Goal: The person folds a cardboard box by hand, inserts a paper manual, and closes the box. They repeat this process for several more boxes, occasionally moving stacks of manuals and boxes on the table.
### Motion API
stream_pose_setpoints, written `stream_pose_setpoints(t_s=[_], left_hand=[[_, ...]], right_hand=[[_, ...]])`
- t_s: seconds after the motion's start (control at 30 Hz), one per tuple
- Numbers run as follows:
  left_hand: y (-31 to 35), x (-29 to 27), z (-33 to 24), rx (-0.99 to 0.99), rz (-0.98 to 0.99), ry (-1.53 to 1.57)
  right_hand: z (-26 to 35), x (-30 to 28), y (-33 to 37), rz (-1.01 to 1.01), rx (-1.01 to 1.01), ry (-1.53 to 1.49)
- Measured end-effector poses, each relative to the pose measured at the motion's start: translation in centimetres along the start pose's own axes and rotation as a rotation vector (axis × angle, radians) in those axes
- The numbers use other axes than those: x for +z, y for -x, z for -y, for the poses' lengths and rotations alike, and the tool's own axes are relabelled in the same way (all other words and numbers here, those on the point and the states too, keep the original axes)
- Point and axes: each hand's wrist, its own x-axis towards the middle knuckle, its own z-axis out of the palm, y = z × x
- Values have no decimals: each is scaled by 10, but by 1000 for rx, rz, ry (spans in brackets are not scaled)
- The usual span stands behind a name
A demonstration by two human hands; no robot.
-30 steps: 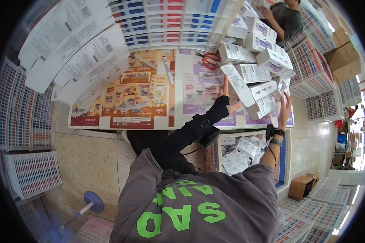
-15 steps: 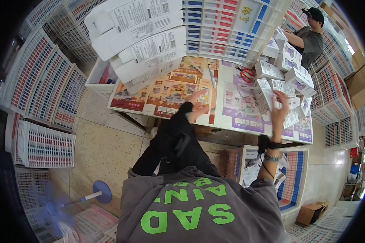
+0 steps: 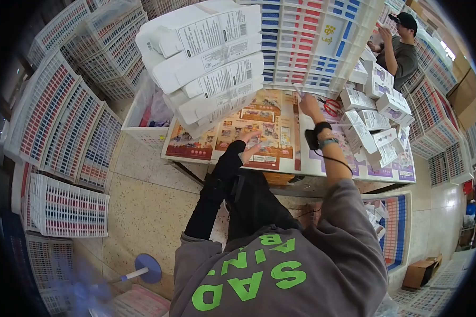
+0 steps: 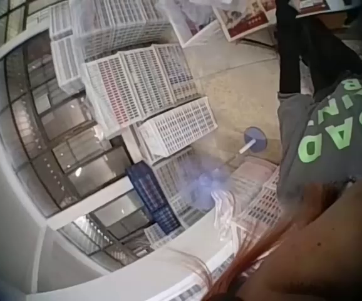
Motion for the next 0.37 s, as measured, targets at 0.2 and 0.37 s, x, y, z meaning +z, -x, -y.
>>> stream_pose_setpoints(t_s=[0.2, 0.37], left_hand=[[-26, 9, 30, -72, 115, 179], [-10, 15, 39, 11, -99, 355]], right_hand=[[75, -14, 22, 188, -85, -237], [102, 25, -15, 450, -84, 174]])
